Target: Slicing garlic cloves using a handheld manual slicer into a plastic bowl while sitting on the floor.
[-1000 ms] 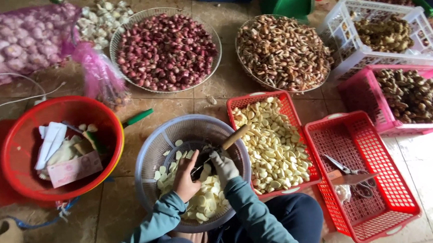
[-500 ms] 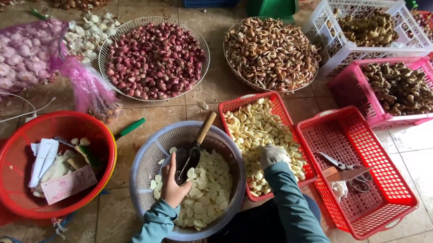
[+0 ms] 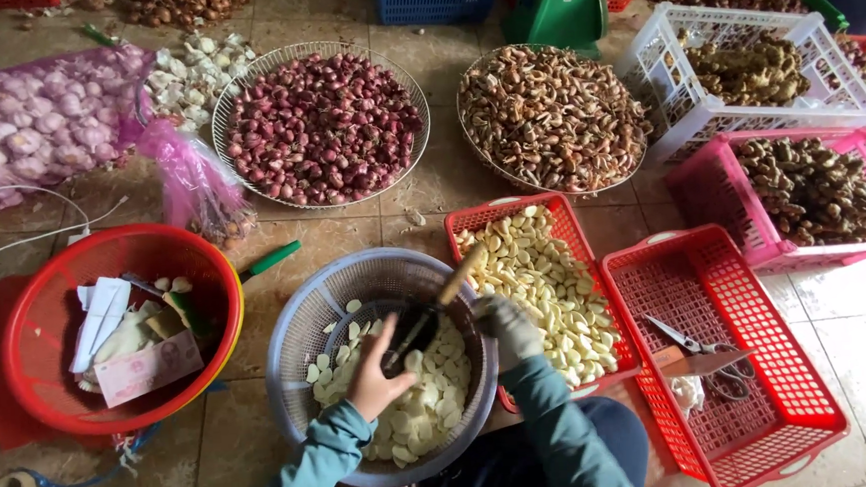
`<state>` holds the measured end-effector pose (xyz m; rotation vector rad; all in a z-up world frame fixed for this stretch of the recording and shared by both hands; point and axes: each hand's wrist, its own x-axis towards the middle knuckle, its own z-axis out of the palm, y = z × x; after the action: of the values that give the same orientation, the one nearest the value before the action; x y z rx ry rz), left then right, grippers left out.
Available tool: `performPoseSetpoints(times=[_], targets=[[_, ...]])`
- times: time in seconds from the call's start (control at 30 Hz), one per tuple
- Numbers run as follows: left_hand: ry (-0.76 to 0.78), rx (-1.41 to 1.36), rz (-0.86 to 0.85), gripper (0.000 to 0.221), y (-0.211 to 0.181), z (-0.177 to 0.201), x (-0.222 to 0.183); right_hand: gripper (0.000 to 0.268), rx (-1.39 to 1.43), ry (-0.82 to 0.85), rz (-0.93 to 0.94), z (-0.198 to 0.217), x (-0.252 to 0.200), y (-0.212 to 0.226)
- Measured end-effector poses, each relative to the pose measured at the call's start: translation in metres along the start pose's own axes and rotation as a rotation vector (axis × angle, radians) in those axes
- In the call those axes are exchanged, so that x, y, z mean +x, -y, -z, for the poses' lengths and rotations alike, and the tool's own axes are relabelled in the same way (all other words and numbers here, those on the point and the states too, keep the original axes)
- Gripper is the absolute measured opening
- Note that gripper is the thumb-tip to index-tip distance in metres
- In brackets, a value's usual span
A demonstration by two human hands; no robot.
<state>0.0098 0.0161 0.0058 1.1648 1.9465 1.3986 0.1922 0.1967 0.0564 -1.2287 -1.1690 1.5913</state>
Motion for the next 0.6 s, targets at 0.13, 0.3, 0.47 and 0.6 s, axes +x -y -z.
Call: performPoseSetpoints(times=[0.13,0.3,0.47,0.6], targets=[[0.160,-0.159,0.073,0.105,-0.017,-0.008,-0.006,0.028,0.226,0.024,-0.077,-0.063,-0.042,-0.022],[0.043,-0.244,0.151,0.106,0.010,-0.001,-0.007,0.026,0.533,0.033,-0.190,-0.098,-0.076,-0.034],[0.017,0.203,-0.101,0.114,-0.015,0.007,-0.005,0.012,0.369,0.179,-0.183,-0.088,-0.071,-0.028],[-0.041,0.191,-0.115,0.112,-0.014,0.008,-0.009,0.050,-0.102,0.129,-0.130,-0.083,-0.064,-0.039]])
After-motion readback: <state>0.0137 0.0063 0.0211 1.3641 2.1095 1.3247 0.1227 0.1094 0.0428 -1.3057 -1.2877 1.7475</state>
